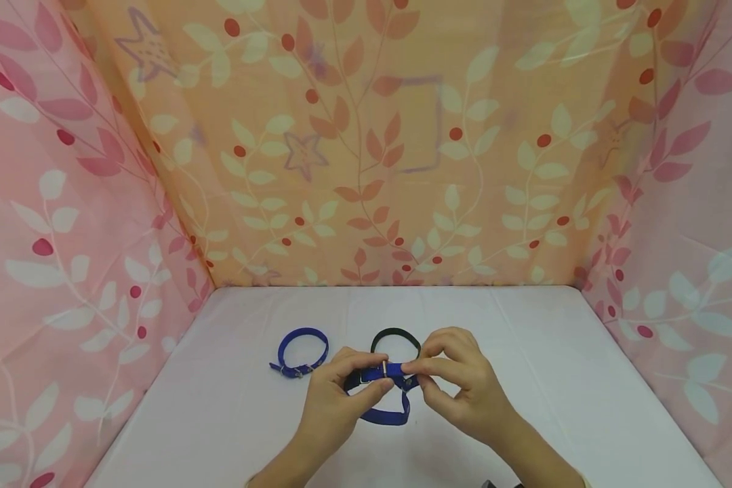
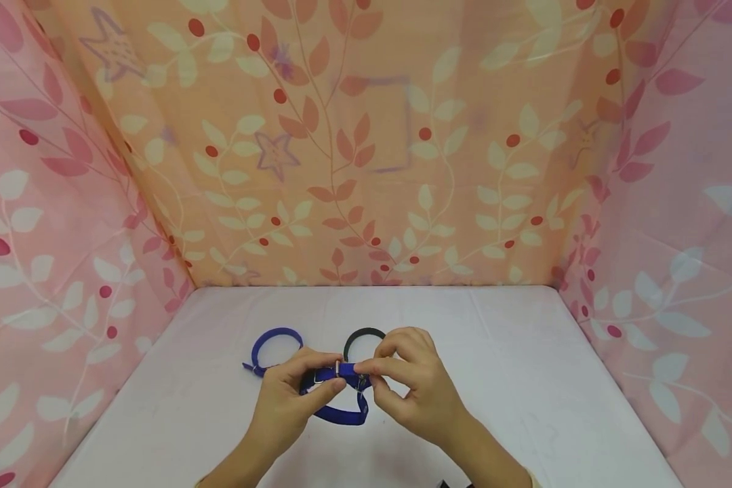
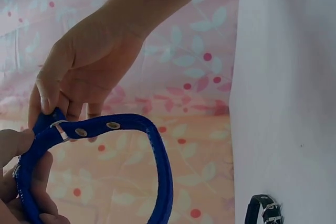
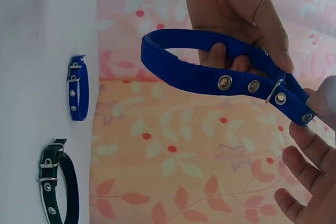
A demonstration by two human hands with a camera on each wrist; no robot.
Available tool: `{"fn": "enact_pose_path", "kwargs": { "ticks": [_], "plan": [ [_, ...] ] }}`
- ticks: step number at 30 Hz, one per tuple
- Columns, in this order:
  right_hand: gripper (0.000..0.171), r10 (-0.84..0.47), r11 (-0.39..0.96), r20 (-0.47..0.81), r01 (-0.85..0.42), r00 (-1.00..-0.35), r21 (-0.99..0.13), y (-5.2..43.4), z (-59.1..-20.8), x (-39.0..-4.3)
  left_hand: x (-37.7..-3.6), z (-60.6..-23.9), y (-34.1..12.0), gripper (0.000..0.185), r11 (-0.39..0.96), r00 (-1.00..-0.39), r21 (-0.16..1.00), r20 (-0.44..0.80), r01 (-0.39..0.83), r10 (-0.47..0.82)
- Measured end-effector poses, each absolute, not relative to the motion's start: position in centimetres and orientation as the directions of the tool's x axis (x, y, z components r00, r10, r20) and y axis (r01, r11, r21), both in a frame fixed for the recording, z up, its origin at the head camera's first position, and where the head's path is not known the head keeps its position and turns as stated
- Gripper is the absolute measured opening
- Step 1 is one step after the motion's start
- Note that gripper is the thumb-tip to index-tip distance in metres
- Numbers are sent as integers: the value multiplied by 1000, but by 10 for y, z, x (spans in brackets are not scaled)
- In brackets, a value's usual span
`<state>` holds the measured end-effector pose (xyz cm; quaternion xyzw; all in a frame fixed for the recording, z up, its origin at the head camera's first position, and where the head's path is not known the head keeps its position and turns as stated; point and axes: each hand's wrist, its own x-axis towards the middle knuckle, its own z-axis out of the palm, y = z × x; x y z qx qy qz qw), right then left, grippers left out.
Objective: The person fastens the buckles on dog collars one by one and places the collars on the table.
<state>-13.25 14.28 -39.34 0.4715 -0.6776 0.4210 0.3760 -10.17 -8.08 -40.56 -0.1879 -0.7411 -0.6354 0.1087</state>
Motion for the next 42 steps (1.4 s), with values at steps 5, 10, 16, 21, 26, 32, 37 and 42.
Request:
{"fn": "enact_pose_path", "kwargs": {
  "ticks": [5,10,16,21,26,32,37,42],
  "plan": [
    [18,-387,203,881,-957,-271,-205,142,-397,-132,-102,-406,-81,28,97,-906,910,382,403,185],
    [20,-423,225,852,-947,-308,-231,140,-399,-130,-101,-404,-81,27,105,-922,933,315,344,226],
    [28,-386,284,808,-891,-445,-356,141,-400,-126,-101,-401,-82,23,95,-941,949,279,301,193],
    [28,-377,301,801,-879,-465,-369,143,-401,-126,-101,-399,-82,24,80,-939,951,278,298,201],
    [34,-369,301,792,-868,-487,-394,143,-403,-126,-100,-398,-82,29,64,-941,957,265,284,210],
    [33,-377,282,789,-872,-484,-400,140,-405,-124,-100,-399,-80,28,35,-930,952,289,304,227],
    [32,-380,295,774,-860,-506,-417,136,-407,-122,-99,-398,-79,26,32,-929,952,291,306,228],
    [35,-375,339,730,-817,-572,-466,136,-407,-119,-98,-396,-80,24,62,-935,952,280,299,216]
  ]
}}
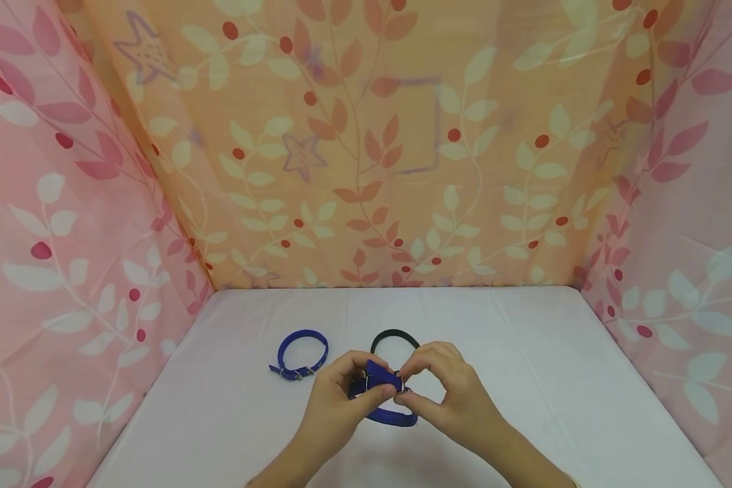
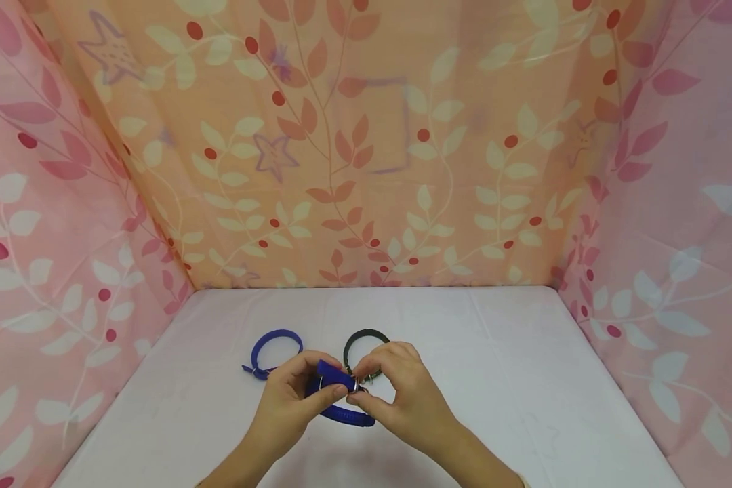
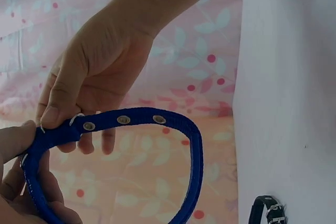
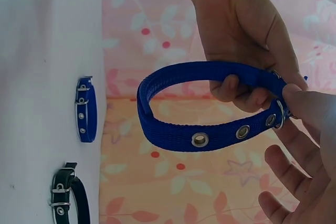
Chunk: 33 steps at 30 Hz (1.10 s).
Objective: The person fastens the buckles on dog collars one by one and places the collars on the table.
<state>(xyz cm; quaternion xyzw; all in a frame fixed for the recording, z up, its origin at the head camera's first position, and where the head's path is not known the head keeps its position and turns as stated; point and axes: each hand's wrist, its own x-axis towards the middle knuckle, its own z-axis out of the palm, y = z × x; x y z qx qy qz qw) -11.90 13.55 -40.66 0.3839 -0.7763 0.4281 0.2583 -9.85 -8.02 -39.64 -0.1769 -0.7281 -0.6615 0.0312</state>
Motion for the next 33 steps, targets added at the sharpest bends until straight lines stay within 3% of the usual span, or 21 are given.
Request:
{"fn": "enact_pose_path", "kwargs": {
  "ticks": [7,17,28,33],
  "plan": [
    [37,-383,355,716,-809,-583,-469,135,-405,-118,-99,-397,-83,19,99,-895,900,400,424,198],
    [42,-404,400,654,-767,-639,-502,137,-402,-117,-101,-391,-90,15,51,-888,890,447,453,105],
    [32,-451,345,699,-831,-555,-436,138,-402,-122,-102,-390,-91,17,20,-892,896,441,445,98],
    [29,-427,277,768,-877,-478,-392,135,-405,-123,-102,-391,-88,15,18,-900,905,419,424,118]
  ]
}}
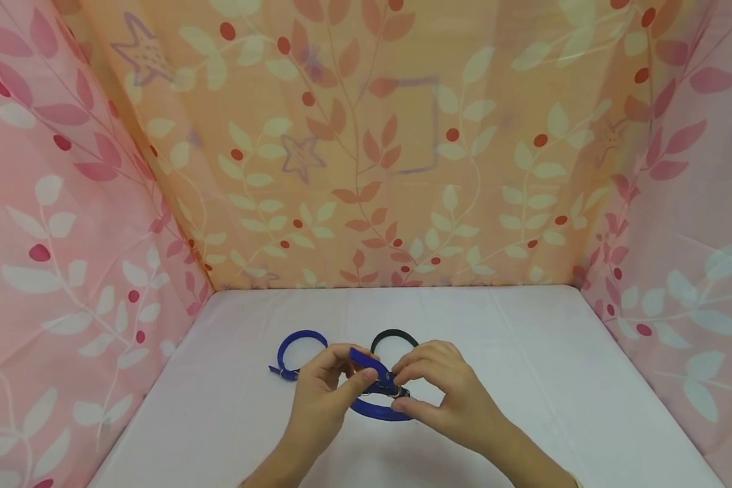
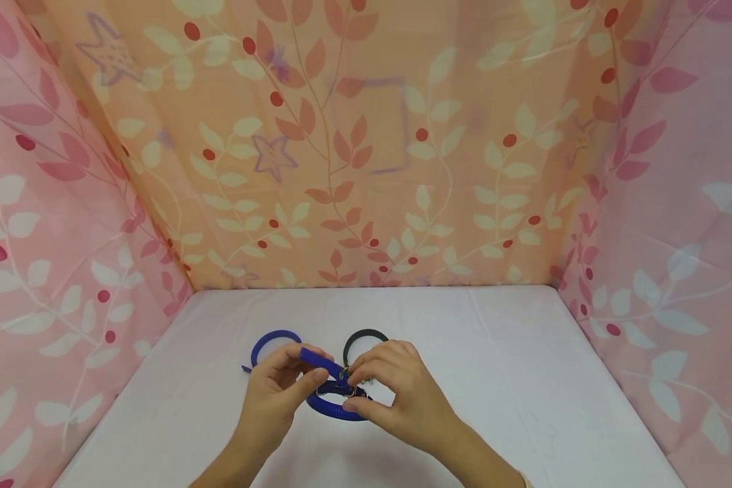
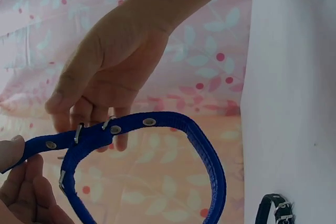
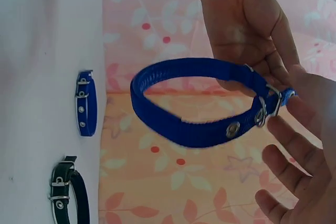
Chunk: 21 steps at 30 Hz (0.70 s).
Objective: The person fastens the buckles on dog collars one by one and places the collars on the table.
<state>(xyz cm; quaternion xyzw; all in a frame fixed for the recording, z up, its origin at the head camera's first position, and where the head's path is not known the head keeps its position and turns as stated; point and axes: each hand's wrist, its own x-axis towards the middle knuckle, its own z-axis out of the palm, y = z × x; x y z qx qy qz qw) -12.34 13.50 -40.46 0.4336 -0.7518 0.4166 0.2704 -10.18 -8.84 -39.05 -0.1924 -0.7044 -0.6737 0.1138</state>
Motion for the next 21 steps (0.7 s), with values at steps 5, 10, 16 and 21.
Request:
{"fn": "enact_pose_path", "kwargs": {
  "ticks": [5,10,16,21],
  "plan": [
    [26,-376,243,832,-910,-408,-336,132,-406,-125,-100,-392,-85,15,25,-907,915,396,403,144],
    [28,-354,269,843,-908,-404,-322,132,-405,-125,-100,-395,-83,18,76,-896,899,415,431,158],
    [37,-274,306,829,-861,-488,-406,136,-403,-122,-108,-397,-87,29,348,-918,856,309,381,248],
    [38,-224,319,808,-825,-544,-467,140,-401,-119,-109,-398,-86,28,359,-923,872,224,333,313]
  ]
}}
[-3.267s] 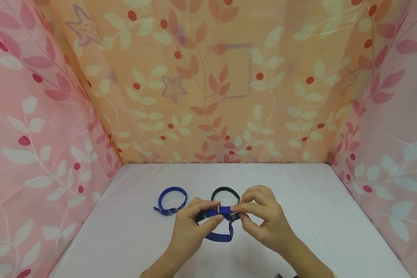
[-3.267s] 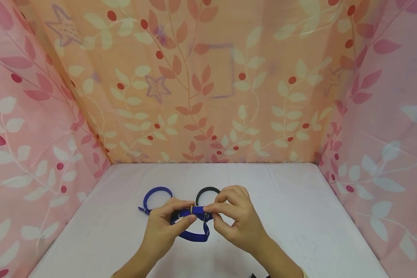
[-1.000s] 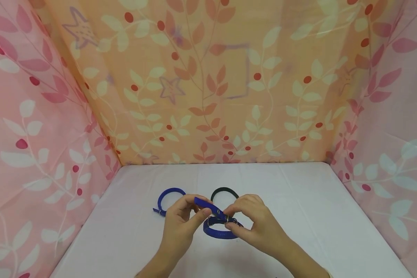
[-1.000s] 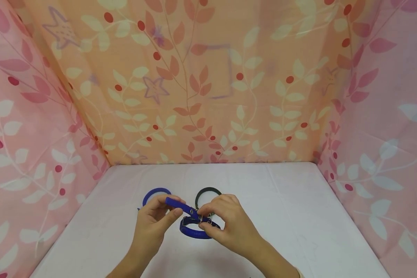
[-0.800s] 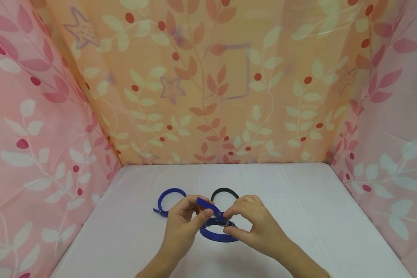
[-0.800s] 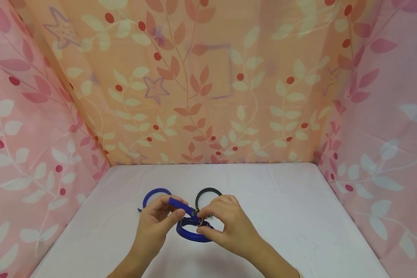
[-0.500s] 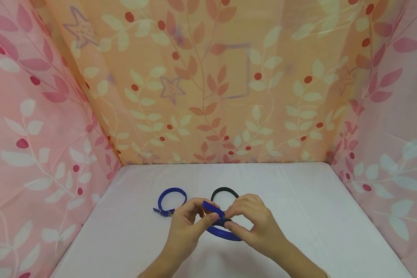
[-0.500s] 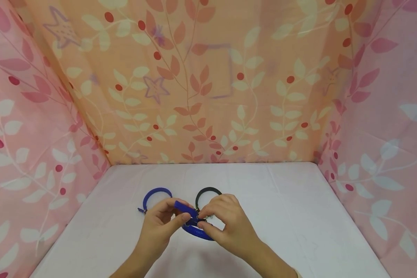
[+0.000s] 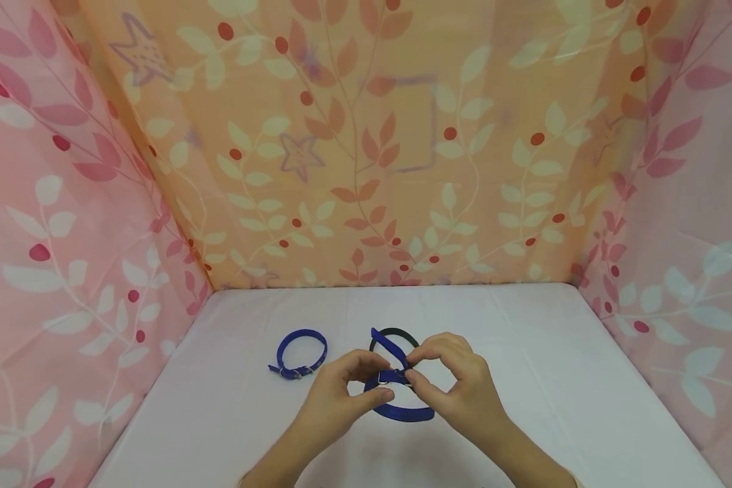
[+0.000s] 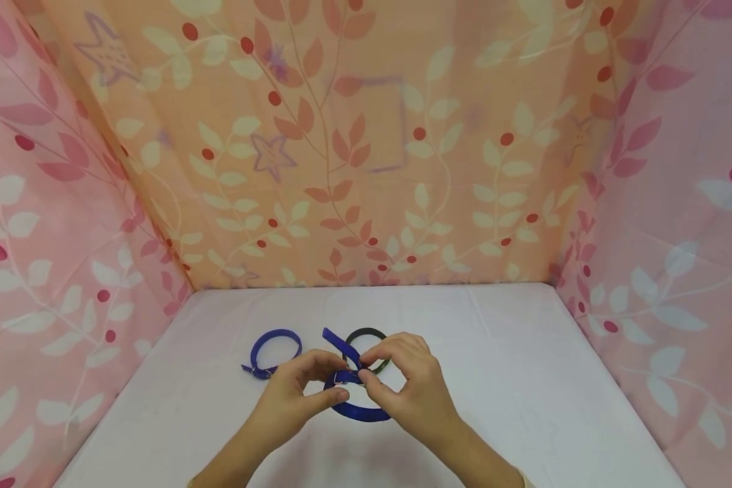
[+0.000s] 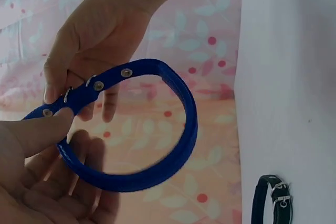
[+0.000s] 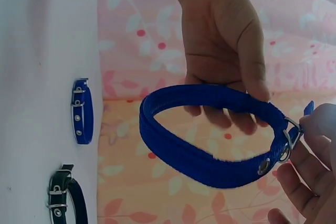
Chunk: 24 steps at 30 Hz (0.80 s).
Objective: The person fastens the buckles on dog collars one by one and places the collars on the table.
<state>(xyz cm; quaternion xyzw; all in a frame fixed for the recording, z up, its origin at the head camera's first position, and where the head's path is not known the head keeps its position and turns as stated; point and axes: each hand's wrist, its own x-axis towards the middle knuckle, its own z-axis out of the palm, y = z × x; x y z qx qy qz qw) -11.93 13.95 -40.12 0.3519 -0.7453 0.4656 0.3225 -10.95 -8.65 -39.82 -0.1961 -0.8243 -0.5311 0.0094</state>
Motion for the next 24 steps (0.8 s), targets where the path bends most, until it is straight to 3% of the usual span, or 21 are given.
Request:
{"fn": "enact_pose_path", "kwargs": {
  "ticks": [5,11,17,24],
  "plan": [
    [39,-227,323,795,-814,-563,-484,140,-402,-119,-109,-405,-84,18,222,-877,874,348,432,332],
    [42,-248,283,814,-843,-526,-458,140,-401,-122,-110,-408,-82,17,86,-791,824,501,560,351],
    [43,-275,254,824,-864,-495,-434,140,-400,-124,-108,-408,-81,18,95,-799,829,491,551,348],
    [42,-297,236,806,-857,-512,-458,142,-399,-125,-107,-411,-79,19,123,-794,821,482,557,371]
  ]
}}
